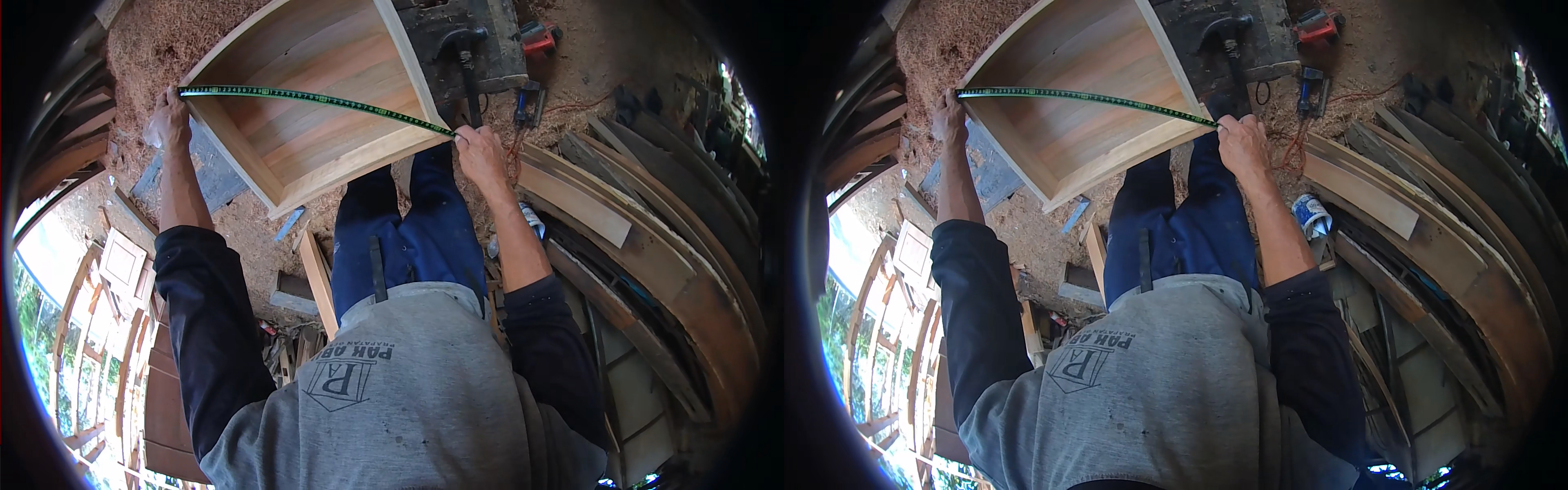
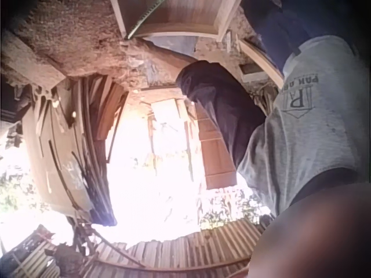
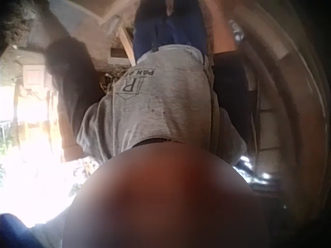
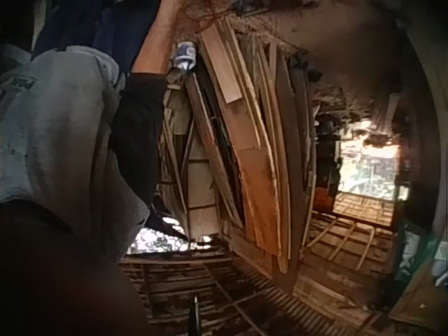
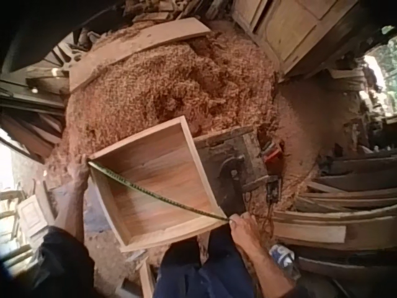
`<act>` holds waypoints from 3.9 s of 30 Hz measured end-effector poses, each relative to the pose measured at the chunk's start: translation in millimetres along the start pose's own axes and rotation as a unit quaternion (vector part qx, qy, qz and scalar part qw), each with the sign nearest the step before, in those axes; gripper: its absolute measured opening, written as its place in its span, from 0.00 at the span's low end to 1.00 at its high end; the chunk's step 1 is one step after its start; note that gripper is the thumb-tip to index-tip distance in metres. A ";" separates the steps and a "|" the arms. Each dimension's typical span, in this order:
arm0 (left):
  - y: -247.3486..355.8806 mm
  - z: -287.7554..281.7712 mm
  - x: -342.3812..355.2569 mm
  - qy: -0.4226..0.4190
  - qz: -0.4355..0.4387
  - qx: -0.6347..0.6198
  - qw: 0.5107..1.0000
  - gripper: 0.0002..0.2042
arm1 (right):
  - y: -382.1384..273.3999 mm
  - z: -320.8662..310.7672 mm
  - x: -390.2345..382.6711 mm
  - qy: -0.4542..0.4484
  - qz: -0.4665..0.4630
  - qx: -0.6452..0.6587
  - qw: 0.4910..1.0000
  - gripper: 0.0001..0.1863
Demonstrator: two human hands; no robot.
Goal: The person constructs a wooden box by hammering nails into the wooden panels and measuring the dimensions with a tape measure.
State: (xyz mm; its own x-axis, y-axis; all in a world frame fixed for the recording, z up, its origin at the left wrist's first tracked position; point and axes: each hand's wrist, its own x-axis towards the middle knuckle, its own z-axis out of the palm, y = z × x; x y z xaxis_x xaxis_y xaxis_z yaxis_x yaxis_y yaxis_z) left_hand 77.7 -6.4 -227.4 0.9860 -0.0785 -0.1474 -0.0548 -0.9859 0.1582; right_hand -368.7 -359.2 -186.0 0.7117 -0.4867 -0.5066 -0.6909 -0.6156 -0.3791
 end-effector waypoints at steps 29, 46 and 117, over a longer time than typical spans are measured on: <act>-24.0 -83.5 -324.7 -0.525 -0.226 -0.454 0.684 0.14 | -189.3 44.8 29.3 -0.213 0.156 0.550 0.792 0.08; -70.5 -78.1 -299.4 -0.438 -0.239 -0.268 0.824 0.16 | -213.0 83.3 87.4 -0.194 0.123 0.451 0.863 0.05; -133.8 -5.6 -345.6 -0.326 -0.277 -0.381 0.820 0.16 | -58.3 -45.8 259.2 -0.211 0.117 0.391 0.888 0.12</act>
State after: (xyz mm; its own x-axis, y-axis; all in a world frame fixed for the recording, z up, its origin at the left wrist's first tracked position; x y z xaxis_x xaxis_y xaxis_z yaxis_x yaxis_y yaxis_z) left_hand -254.8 153.4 -192.2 0.5190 0.0425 -0.8537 0.7315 -0.5388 0.4179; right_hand -138.1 -477.9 -259.7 0.5396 -0.1671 -0.8252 -0.8085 0.1705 -0.5632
